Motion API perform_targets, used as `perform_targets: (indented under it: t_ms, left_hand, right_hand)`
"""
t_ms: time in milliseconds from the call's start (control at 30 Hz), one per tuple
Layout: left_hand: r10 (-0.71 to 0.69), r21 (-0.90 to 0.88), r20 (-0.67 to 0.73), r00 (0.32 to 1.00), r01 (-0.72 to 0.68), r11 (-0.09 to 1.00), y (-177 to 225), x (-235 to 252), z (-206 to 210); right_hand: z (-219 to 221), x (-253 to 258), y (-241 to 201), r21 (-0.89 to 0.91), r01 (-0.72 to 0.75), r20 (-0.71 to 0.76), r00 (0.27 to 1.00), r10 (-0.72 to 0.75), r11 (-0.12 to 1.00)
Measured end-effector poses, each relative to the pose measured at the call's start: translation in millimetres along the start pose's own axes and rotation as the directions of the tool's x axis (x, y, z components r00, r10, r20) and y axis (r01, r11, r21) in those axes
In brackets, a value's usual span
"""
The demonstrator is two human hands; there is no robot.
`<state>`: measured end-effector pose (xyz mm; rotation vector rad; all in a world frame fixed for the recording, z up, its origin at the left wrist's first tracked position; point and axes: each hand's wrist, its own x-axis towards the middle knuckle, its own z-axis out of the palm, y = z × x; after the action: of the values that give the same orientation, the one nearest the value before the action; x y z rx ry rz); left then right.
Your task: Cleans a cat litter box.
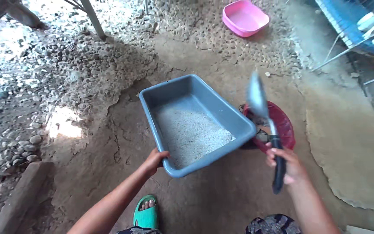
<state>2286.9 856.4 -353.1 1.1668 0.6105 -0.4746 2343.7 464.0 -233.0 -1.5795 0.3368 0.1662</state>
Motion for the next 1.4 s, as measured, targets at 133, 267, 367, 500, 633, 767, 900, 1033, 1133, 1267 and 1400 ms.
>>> perform_targets:
  t_ms: [133,267,367,500,633,767,900,1033,1133,1267,1400]
  left_hand:
    - [0.040,-0.035,0.035,0.999,-0.039,0.999,20.4,-23.9,-21.8]
    - [0.042,-0.026,0.009,0.999,-0.041,0.999,13.1,-38.9,-31.7]
    - [0.011,0.049,-0.006,1.000,-0.010,0.999,-11.6,-42.5,-31.3]
    - [-0.079,0.128,0.001,0.997,0.078,0.989,-79.2,-42.1,-28.8]
    - [-0.132,0.222,0.004,0.991,0.128,0.967,-161.7,-34.1,-36.1]
    - [-0.074,0.249,-0.087,0.993,0.093,0.964,-151.4,-22.5,-38.3]
    - [0.048,0.360,-0.171,0.984,0.017,0.933,-154.2,-7.1,-38.4]
    - [0.027,0.388,-0.155,0.987,0.036,0.921,-152.3,-7.7,-37.2]
    - [0.003,0.444,-0.112,0.994,0.048,0.895,-147.5,-9.0,-36.5]
    - [0.009,0.458,-0.072,0.997,0.025,0.888,-144.0,-7.3,-32.3]
    - [0.012,0.459,-0.057,0.998,0.015,0.888,-148.1,-2.3,-26.0]
  right_hand:
    - [-34.7,23.9,-6.0,0.378,-0.055,-0.027,0.997,0.070,0.924]
    - [-79.6,54.4,29.0,0.767,-0.195,0.177,0.980,0.091,0.611]
    - [-81.5,58.4,38.5,0.815,-0.206,0.209,0.976,0.057,0.541]
    - [-41.0,32.9,16.4,0.583,-0.054,0.064,0.998,0.021,0.811]
    - [-2.8,9.5,21.8,0.296,0.003,0.281,0.955,-0.091,0.955]
    - [72.4,-7.0,41.7,-0.137,-0.112,0.514,0.841,0.167,0.984]
    - [167.1,22.2,74.5,-0.920,0.122,0.300,0.830,0.469,0.373]
    - [258.2,30.4,90.5,-0.982,0.187,0.161,0.882,0.442,-0.014]
    - [314.0,30.3,101.5,-0.982,0.191,0.172,0.868,0.465,0.007]
    - [366.3,7.3,110.2,-0.979,0.201,0.174,0.818,0.548,0.010]
    - [350.9,10.2,131.3,-0.960,0.273,0.192,0.815,0.547,-0.069]
